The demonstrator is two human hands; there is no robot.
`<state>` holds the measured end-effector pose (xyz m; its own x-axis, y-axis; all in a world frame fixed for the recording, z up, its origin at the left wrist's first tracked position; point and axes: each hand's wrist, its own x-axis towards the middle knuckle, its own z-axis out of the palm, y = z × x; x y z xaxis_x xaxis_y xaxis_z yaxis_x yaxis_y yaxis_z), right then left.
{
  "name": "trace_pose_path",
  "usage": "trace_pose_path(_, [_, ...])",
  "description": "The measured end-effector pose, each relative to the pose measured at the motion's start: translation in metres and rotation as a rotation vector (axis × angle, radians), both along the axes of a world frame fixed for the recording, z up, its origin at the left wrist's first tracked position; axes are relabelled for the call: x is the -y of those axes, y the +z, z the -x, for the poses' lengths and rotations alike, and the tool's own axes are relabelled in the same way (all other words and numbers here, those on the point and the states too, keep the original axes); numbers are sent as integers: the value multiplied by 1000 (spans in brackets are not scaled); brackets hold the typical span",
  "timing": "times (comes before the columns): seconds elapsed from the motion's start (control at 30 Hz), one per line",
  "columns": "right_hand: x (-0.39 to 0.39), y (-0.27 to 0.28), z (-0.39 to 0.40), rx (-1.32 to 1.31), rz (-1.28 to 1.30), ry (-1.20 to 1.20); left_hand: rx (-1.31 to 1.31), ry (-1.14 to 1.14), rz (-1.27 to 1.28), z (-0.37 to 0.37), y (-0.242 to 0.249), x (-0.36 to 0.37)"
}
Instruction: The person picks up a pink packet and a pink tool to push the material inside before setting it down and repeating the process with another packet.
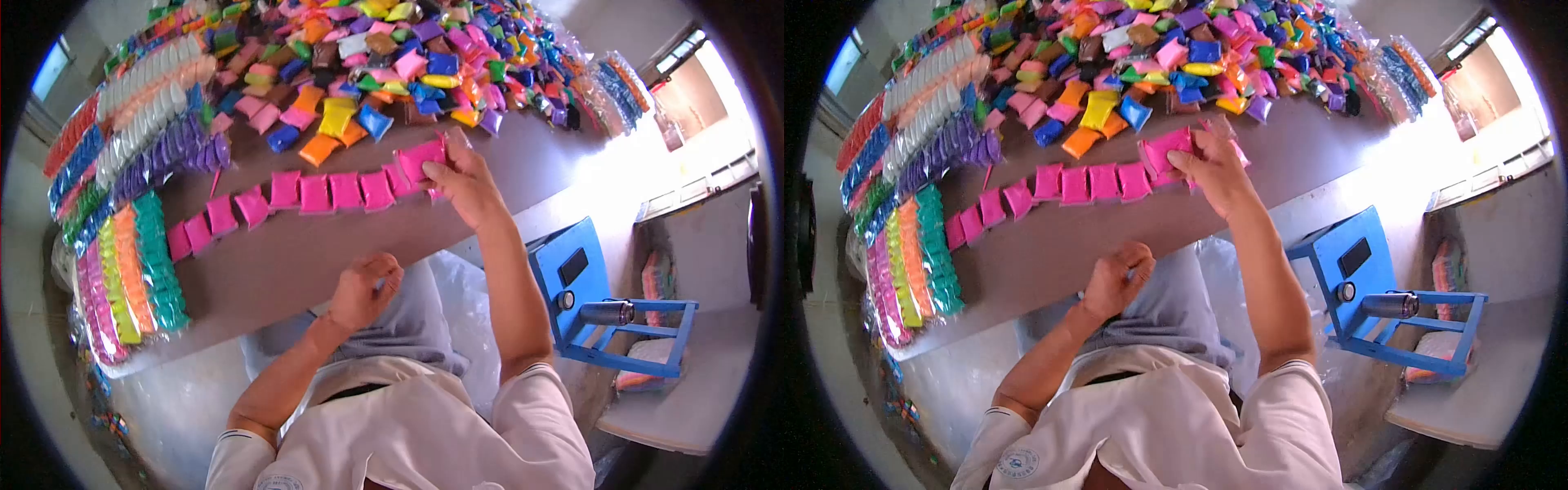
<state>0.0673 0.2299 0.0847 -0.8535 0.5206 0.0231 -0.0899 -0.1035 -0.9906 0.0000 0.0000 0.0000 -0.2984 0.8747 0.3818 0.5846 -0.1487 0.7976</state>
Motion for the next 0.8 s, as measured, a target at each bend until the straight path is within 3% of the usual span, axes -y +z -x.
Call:
trace_pose_path(0.07, [19,-8,-2,51,-2,-88,351,85,144,10,15,13])
trace_pose_path(0.1, [32,-24,-33,115,2,-73,416,97,151,-20,0,20])
trace_pose_path(0.17, [51,-41,-30,47,4,-64,779,98,54,-6,-2,29])
trace_pose_path(0.2, [63,-41,-27,71,-16,-65,773,117,63,2,1,33])
trace_pose_path(0.27, [83,-43,-25,85,21,-61,1041,50,100,11,7,37])
trace_pose_path(0.33, [104,-49,-20,97,50,-55,1108,27,57,14,4,38])
trace_pose_path(0.4, [124,-56,-12,-27,151,-197,1174,-5,7,16,1,37])
trace_pose_path(0.5, [141,-51,-10,3,240,-160,982,-12,29,14,-1,36])
trace_pose_path(0.7, [151,-73,-9,38,38,-121,1001,45,-75,13,-10,40])
trace_pose_path(0.8, [162,-69,-10,-9,86,-119,1118,65,-145,15,-12,41])
